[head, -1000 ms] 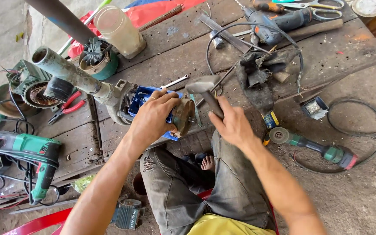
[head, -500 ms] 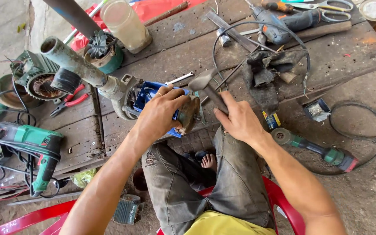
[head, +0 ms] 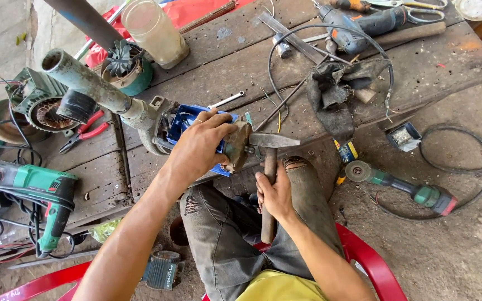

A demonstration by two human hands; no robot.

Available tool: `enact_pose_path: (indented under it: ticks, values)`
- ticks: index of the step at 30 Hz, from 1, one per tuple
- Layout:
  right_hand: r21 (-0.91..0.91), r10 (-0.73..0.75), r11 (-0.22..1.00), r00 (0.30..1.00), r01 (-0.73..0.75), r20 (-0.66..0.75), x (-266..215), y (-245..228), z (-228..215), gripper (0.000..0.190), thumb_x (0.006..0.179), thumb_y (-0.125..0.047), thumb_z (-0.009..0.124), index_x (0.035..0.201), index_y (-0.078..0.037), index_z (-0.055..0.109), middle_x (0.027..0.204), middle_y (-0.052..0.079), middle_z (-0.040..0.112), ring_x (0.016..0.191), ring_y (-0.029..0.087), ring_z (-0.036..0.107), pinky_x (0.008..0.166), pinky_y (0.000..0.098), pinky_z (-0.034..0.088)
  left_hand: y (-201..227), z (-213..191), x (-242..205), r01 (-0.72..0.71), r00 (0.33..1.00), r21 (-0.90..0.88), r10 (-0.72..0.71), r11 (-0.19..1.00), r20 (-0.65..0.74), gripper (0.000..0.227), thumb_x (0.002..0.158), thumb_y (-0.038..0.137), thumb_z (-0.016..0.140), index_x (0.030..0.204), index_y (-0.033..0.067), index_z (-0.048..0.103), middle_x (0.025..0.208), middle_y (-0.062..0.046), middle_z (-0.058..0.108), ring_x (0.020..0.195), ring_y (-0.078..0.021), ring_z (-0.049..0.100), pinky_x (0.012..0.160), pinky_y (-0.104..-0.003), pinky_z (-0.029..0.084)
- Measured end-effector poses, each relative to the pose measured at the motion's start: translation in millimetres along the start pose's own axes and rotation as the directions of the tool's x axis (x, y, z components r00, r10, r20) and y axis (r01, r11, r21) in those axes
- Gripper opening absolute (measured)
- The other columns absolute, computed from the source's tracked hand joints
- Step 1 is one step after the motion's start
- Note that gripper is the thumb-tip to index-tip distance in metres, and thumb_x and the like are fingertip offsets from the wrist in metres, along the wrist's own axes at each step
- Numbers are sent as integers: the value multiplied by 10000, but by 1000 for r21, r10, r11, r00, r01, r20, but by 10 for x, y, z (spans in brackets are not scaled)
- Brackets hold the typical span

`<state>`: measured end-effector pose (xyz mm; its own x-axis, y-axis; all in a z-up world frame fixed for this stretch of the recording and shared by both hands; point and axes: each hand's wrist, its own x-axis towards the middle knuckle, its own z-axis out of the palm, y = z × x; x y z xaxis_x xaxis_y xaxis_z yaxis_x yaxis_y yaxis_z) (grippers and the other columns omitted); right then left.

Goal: Disassembling a blue electric motor housing using a screwdriver and a hammer on a wooden workbench.

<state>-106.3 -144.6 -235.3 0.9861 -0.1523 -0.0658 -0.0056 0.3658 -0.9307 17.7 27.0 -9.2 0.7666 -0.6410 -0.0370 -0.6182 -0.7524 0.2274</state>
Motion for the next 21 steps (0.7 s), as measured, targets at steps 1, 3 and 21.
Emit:
enact_pose_path:
  ticks: [1, 3, 21]
  values:
    - [-5, -12, 1000, 1000, 12, -9, -18, -6, 8, 363, 1065, -54, 643, 1394, 34, 515, 630, 51, 541, 411, 145, 587, 370, 306, 534, -2, 2, -2, -1, 1000, 4, 1, 1000, 6, 778, 641, 234, 1111, 1344, 128, 796, 1470, -149, 730, 1500, -506, 549, 1158, -485, 554]
    - [16, -26, 1000, 995, 27, -95, -42, -7, 41, 351, 1072, -57, 622, 1396, 26, 514, 625, 51, 544, 407, 153, 594, 366, 318, 540, -8, 5, 7, 1, 1000, 7, -1, 1000, 6, 784, 636, 235, 1109, 1346, 125, 794, 1468, -150, 730, 1499, -510, 548, 1159, -494, 554]
    - [56, 108, 993, 992, -104, -68, -373, 193, 163, 331, 1066, -71, 670, 1353, 55, 564, 617, 100, 598, 404, 170, 604, 345, 332, 545, 47, -27, -16, 46, 997, 38, -48, 998, 57, 837, 632, 270, 1069, 1410, 192, 772, 1514, -76, 715, 1520, -463, 550, 1161, -522, 551]
